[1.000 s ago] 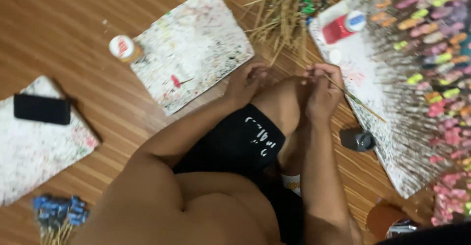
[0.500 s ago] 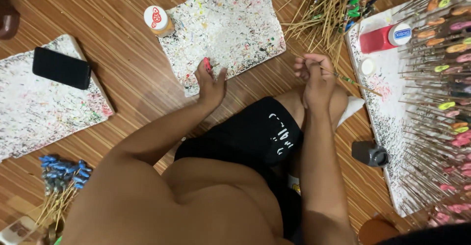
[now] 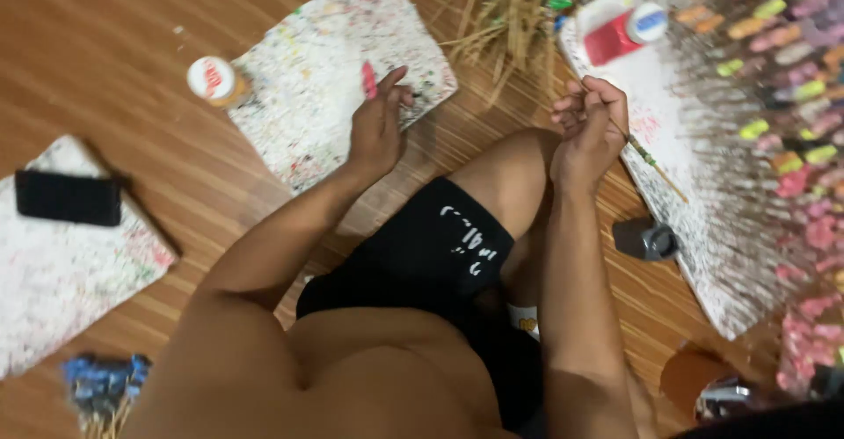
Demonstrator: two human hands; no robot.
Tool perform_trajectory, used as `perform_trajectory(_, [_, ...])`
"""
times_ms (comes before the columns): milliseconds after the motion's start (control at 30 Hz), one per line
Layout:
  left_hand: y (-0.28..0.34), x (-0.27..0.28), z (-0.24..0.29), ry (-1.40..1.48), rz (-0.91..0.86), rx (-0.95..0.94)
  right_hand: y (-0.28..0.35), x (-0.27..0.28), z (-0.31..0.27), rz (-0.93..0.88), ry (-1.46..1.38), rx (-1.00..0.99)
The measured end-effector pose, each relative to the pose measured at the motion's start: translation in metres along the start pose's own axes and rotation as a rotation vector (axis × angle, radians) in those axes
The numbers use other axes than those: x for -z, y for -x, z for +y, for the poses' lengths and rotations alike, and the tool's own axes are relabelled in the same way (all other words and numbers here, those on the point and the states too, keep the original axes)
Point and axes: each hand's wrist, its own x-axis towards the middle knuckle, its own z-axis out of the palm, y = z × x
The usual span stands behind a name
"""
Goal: Painting and decorating small frog-shaped fishing lures attached to sticks
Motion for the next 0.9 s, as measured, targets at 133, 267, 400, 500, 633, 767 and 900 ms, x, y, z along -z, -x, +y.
perform_trajectory(133, [-0.031,-0.08,0.039,0.307,-0.22,0.004,0.009,0.068,-0.022,0.068,0.0,-0.019])
perform_trajectory(267, [-0.043,-0.164,0.097,0.516,-0.485,0.033,0.037,0.138,-0.042,0.24,0.139,0.03])
perform_trajectory(400, [-0.024,-0.252,0.129,0.726,-0.733,0.162,0.069,0.202,-0.062,0.423,0.248,-0.026])
perform_trajectory(500, [-0.013,-0.299,0.151,0.584,-0.81,0.103,0.097,0.246,-0.066,0.511,0.319,-0.014])
perform_trajectory(633, [0.011,-0.354,0.151,0.645,-0.872,-0.022,0.129,0.293,-0.029,0.65,0.362,-0.015])
perform_trajectory(767, [0.035,-0.374,0.138,0.61,-0.95,0.072,0.137,0.29,-0.005,0.573,0.648,0.026])
perform_trajectory(900, [0.056,-0.381,0.11,0.522,-0.993,0.031,0.114,0.284,-0.007,0.517,0.953,0.004])
